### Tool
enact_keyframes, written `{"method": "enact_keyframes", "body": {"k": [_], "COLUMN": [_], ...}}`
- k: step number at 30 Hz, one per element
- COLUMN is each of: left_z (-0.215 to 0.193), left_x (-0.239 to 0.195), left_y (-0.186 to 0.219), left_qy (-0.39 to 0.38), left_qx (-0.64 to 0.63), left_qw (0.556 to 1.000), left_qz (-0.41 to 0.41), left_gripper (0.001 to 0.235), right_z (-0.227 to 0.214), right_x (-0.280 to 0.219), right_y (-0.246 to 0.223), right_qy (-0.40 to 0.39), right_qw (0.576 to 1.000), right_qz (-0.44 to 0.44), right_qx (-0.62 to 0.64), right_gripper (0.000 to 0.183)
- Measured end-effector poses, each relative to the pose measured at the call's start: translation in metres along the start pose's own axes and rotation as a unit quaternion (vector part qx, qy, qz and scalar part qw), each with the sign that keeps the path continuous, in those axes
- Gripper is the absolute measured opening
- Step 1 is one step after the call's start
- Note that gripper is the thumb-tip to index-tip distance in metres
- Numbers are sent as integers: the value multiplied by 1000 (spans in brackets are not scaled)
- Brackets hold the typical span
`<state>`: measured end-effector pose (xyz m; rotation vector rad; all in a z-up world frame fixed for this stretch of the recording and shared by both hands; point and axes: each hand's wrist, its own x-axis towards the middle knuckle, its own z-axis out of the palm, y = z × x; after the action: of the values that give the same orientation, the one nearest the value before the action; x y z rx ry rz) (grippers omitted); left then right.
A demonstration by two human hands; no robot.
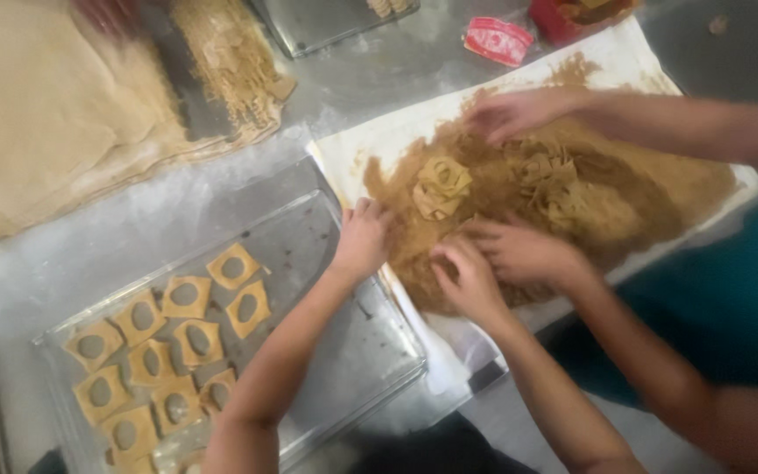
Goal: The person arranges square-shaped dough pieces with holes onto a metal tray. They then coat the dough pieces in a brown powder on a white cloth and place them back onto the tray. The person carries the filled tray down a set of stairs and returns to the workstation to continue the process.
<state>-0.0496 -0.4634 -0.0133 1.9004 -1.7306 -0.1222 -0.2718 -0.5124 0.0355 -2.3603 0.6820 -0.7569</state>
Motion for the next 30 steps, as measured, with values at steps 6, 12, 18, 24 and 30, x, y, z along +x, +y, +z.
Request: {"method": "enact_keyframes", "body": {"k": [6, 12, 18, 24, 30], "left_z": [5, -33, -89, -135, -163], "left_x": [2, -64, -148, -219, -257], "left_y": [17, 9, -21, -43, -44], "left_qy": [33, 82, 97, 193, 190], "left_qx": [-24, -45, 33, 31, 15], "left_qw": [999, 992, 981, 949, 935], "left_qz": [-22, -83, -164, -247, -298], "left_gripper": [30, 28, 29, 21, 19], "right_z": [-3, 15, 24, -6, 24], "right_x": [73, 120, 135, 154, 127], "right_y": [59, 74, 107, 145, 0], "right_qy": [-8, -109, -135, -100, -204], "right_qw": [989, 934, 938, 947, 827], "right_qz": [-14, 87, 156, 247, 343], "right_qx": [-150, -328, -277, 182, 396], "right_gripper": [55, 63, 53, 58, 59]}}
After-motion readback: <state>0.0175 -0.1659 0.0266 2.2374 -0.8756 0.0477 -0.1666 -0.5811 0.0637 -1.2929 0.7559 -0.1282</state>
